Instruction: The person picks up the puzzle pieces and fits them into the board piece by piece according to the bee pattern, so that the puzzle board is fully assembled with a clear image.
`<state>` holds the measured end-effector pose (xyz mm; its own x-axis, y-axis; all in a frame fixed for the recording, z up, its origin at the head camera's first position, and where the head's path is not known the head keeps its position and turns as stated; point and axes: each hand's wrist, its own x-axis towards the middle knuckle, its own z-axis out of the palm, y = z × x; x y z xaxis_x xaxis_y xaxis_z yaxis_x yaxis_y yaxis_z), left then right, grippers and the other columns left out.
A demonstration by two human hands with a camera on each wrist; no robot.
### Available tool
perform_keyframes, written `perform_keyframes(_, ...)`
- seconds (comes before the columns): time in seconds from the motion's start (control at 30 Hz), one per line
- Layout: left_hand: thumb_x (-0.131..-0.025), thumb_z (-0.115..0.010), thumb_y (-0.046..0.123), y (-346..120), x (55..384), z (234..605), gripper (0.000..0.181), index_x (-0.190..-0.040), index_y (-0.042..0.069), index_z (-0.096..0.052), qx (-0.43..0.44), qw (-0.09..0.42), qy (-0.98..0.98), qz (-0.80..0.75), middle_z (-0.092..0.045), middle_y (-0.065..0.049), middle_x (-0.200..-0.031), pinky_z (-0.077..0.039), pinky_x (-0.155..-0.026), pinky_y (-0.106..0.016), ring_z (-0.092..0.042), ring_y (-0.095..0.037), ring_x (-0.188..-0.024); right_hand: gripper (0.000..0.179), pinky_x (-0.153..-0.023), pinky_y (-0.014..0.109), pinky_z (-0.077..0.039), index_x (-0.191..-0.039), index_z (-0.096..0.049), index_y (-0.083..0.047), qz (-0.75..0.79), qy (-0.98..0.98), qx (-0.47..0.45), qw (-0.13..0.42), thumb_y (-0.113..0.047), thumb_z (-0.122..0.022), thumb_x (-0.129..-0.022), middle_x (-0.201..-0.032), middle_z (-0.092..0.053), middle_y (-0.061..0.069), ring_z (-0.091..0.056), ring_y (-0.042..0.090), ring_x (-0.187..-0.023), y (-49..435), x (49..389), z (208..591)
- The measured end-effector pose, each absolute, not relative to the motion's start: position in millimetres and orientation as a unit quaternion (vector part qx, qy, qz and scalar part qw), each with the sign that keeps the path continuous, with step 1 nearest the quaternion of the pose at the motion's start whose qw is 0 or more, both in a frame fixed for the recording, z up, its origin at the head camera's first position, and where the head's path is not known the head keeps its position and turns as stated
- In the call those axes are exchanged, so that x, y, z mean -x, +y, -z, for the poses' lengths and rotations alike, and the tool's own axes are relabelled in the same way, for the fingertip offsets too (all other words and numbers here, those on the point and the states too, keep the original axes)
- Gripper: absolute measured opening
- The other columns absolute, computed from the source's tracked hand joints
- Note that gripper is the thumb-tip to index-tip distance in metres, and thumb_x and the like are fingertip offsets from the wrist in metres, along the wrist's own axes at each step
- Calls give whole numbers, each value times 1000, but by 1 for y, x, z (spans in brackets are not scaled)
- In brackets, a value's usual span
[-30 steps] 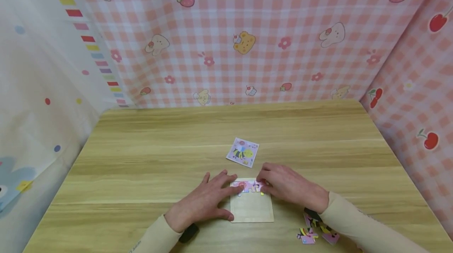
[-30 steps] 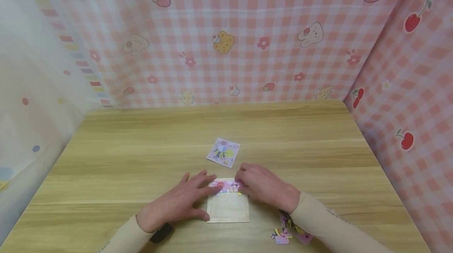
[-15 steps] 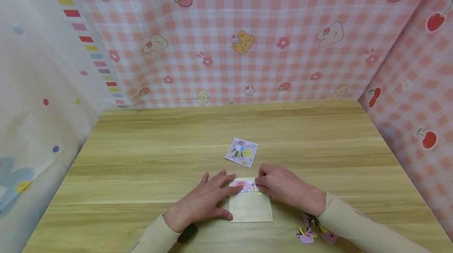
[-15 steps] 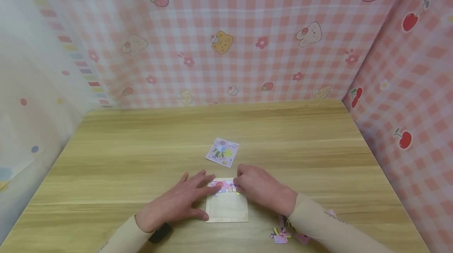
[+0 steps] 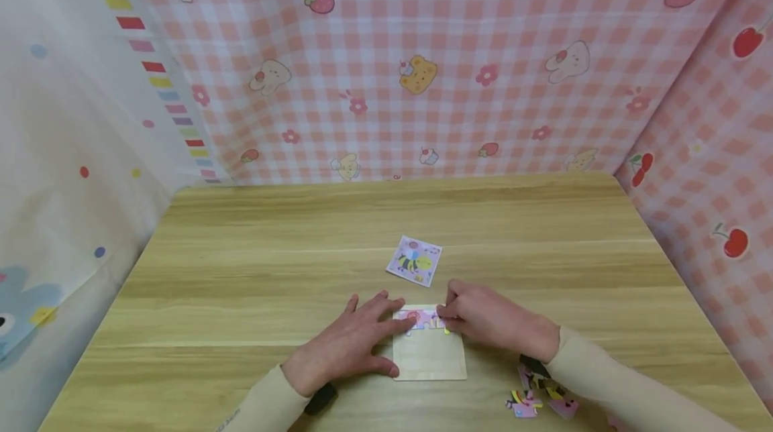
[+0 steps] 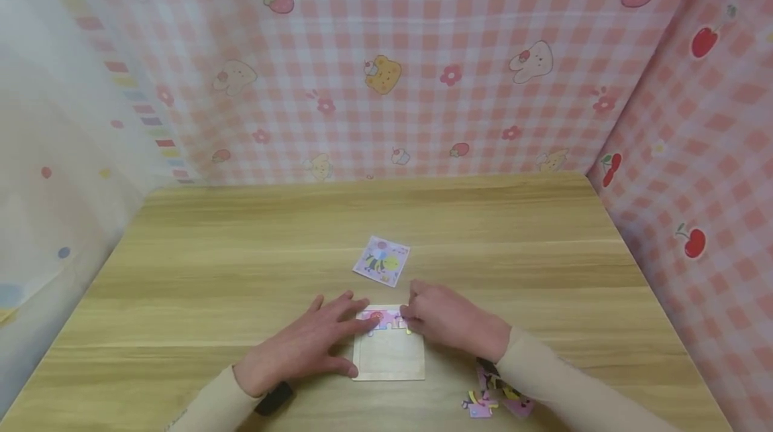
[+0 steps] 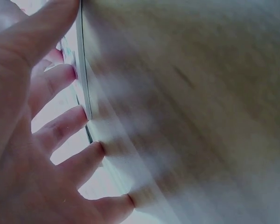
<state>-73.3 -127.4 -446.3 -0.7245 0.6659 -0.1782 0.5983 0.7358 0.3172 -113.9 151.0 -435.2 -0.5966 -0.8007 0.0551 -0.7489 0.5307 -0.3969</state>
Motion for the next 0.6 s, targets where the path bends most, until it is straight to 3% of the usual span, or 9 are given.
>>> perform_keyframes(0.13, -85, -79, 54, -127, 74, 446, 79, -155, 30, -50, -345, 138, 920, -124, -39, -3, -163, -26, -115, -73, -26, -33, -155, 26, -69, 21, -51, -116, -78, -2, 216, 871, 427, 112, -7, -79, -90, -98, -63, -1, -55, 5, -81, 158, 122, 432)
perform_keyframes(0.43, -85, -80, 52, -129, 74, 446, 78, -153, 28, -52, -345, 139, 918, -136, -40, -4, -162, -27, -114, -74, -27, -34, -154, 13, -75, 24, -55, -103, -78, -12, 216, 882, 402, 117, -11, -80, -91, -98, -67, -4, -59, 5, -84, 160, 127, 433)
perform_keyframes(0.6, -86, -80, 52, -128, 73, 447, 78, -154, 28, -51, -345, 142, 917, -140, -40, -3, -162, -26, -115, -74, -26, -33, -155, 11, -73, 24, -55, -102, -78, -13, 203, 885, 407, 95, -14, -80, -91, -97, -66, -4, -58, 3, -81, 159, 123, 435)
